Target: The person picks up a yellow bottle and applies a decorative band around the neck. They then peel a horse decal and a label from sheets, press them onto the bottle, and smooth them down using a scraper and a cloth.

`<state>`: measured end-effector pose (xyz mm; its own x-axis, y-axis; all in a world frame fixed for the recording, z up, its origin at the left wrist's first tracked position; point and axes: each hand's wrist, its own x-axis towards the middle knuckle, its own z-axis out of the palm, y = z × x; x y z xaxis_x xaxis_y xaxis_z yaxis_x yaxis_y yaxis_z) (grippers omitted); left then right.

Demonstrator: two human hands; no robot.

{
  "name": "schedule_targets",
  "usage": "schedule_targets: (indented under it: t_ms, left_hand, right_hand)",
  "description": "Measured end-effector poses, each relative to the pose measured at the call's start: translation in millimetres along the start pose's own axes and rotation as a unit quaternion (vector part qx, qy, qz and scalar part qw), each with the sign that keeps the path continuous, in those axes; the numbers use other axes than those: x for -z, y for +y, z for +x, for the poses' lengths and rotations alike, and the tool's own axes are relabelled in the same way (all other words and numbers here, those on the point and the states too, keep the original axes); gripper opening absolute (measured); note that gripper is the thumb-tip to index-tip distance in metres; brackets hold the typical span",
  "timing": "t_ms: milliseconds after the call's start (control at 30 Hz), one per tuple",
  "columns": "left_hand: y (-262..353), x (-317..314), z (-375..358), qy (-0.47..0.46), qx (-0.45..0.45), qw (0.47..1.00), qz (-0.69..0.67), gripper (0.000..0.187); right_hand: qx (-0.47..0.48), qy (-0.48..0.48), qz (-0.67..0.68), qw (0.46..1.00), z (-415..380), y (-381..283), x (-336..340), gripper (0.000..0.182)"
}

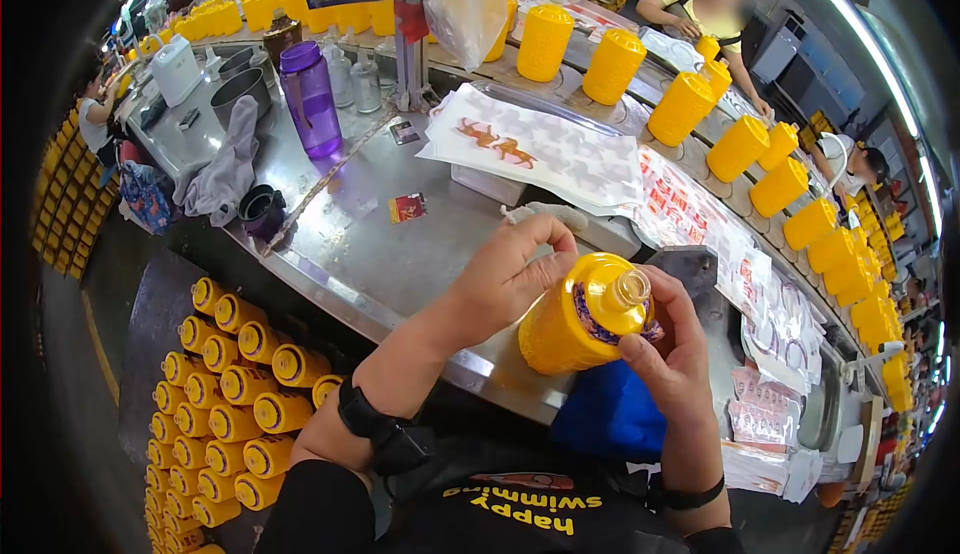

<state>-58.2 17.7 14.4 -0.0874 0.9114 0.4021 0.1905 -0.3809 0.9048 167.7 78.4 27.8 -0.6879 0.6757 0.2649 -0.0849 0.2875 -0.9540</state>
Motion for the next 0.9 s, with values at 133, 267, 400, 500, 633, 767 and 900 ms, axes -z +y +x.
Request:
schedule_targets:
  t_ms: [133,267,400,500,633,767,900]
  left_hand:
    - [-13.1,-2.0,2.0,0.055,0.018,0.997,-0.058,0.017]
    - [-13.1,-2.4,3.1,0.088,0.034,0.988,-0.123,0.015]
    - [-18.4,8.2,5.1,0.08,0.073,0.985,-0.137,0.015]
    - [-19.3,16.1,0.2,0.081,0.1,0.98,-0.15,0.014]
    - [-28.5,36.8,-18.2,0.101,0.118,0.982,-0.107,0.017]
    - [-38.8,66.0,-61.2,0.108,0.183,0.97,0.121,0.017]
    - [-60.8,93.2,-109.3,0.115,0.122,0.893,0.419,0.017]
  right_hand:
    - [0.004,-0.006,-0.005,1.0,5.2,1.5,0.3,0.058]
    - [-0.003,-0.007,-0.003,1.0,4.2,0.5,0.3,0.058]
    - [-0.007,-0.01,-0.004,1.0,9.6,1.3,-0.2,0.058]
    - [0.004,-0.006,-0.006,1.0,11.3,2.7,-1.1,0.059]
    - [-0.018,-0.003,0.007,1.0,11.8,4.8,-0.3,0.059]
    - [-0.021,0.007,0.003,1.0,8.3,3.7,1.5,0.058]
    - [-0.017,0.002,-0.001,1.0,9.5,5.9,-4.8,0.061]
